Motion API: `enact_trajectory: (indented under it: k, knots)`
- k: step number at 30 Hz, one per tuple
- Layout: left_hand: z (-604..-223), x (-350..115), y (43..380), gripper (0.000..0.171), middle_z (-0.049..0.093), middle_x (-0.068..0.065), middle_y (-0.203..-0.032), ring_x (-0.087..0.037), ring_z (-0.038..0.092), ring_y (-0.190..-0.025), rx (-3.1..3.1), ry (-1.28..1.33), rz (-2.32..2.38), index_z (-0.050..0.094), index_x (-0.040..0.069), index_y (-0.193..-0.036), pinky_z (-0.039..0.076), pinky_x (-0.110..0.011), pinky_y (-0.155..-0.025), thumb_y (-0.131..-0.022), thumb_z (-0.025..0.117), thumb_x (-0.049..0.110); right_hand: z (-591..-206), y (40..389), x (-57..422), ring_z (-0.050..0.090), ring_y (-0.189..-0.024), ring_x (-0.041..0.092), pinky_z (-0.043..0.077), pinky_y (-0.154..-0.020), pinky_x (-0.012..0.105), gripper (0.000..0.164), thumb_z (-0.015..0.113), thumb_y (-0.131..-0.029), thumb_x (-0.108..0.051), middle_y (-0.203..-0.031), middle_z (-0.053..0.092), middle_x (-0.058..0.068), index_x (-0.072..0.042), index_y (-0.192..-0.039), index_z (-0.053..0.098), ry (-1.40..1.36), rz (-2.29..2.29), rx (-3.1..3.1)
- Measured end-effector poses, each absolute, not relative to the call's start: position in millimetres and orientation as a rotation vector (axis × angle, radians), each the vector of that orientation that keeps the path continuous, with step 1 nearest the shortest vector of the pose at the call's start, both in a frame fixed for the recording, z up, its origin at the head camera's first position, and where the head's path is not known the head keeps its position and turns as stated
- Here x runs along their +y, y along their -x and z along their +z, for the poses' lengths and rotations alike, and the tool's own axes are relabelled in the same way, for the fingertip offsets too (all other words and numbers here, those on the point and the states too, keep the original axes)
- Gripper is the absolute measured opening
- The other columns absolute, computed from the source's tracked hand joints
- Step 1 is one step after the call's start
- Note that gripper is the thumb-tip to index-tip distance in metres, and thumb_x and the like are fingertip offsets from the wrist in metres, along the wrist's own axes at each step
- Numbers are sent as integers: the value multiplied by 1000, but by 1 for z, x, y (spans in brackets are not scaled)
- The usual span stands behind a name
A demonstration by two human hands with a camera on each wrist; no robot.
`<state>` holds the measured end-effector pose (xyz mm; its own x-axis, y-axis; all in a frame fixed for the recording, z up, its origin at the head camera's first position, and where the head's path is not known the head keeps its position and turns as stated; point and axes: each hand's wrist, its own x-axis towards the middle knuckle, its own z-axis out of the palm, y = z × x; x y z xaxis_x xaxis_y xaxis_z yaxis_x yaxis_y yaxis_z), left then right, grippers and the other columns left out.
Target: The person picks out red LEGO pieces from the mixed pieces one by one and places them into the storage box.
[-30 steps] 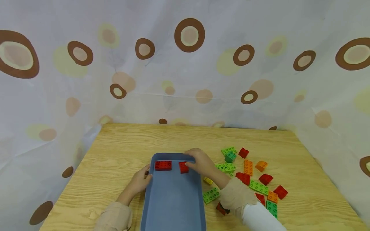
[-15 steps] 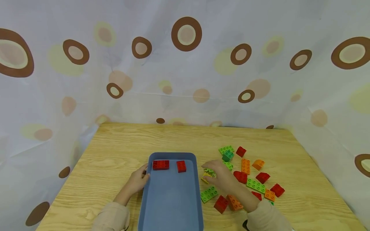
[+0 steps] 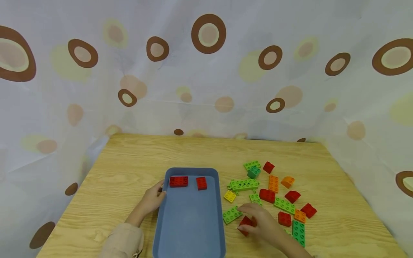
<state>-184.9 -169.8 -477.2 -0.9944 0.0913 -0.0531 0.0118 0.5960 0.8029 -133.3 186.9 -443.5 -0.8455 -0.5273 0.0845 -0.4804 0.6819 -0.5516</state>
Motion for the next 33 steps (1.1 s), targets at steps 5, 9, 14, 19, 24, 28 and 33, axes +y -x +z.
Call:
enact_trajectory:
  k: [5,9,14,19,24,28,33]
  knots:
    - [-477,-170,184,47,60,-31,-106,-37,63,-93,2724,-75,1354,39,-11,-134,55,-39,-73,-89,48,0,-449,127,190,57,-102,33,54,-81,37,35,69,-81,-18,-113,62,12,-3,-112,64,835,-843,2741]
    - [-477,-170,185,46,60,-30,-106,-37,63,-94,2726,-70,1348,40,-10,-134,54,-39,-73,-90,48,1,-456,124,191,58,-98,34,55,-75,31,29,68,-82,-12,-111,61,15,-1,-109,66,830,-867,2727]
    - [-477,-169,186,46,61,-30,-104,-35,64,-92,2736,-84,1355,41,-10,-133,54,-39,-72,-89,48,0,-460,123,189,58,-99,32,54,-76,31,29,66,-83,-8,-112,61,14,1,-111,66,774,-896,2730]
    - [-477,-169,186,46,61,-30,-104,-35,64,-91,2746,-89,1344,41,-11,-132,54,-38,-71,-89,48,0,-459,123,190,59,-98,34,55,-75,30,30,66,-83,-7,-112,60,16,3,-111,65,763,-922,2721]
    - [-477,-168,185,46,60,-31,-103,-36,64,-92,2751,-91,1342,41,-12,-132,54,-40,-72,-88,48,0,-452,125,190,60,-98,36,56,-74,33,30,67,-82,-5,-111,61,20,6,-109,65,856,-937,2785]
    - [-476,-168,186,46,60,-31,-104,-37,64,-93,2745,-87,1348,41,-11,-133,54,-40,-73,-88,48,0,-443,131,185,62,-89,26,55,-68,25,29,67,-81,-5,-109,62,18,6,-108,66,939,-924,2856]
    - [-477,-168,186,46,59,-33,-106,-38,64,-94,2739,-86,1350,40,-12,-133,55,-41,-74,-89,48,0,-431,136,173,62,-82,18,52,-62,20,29,67,-81,-3,-110,61,18,6,-109,65,981,-952,2881]
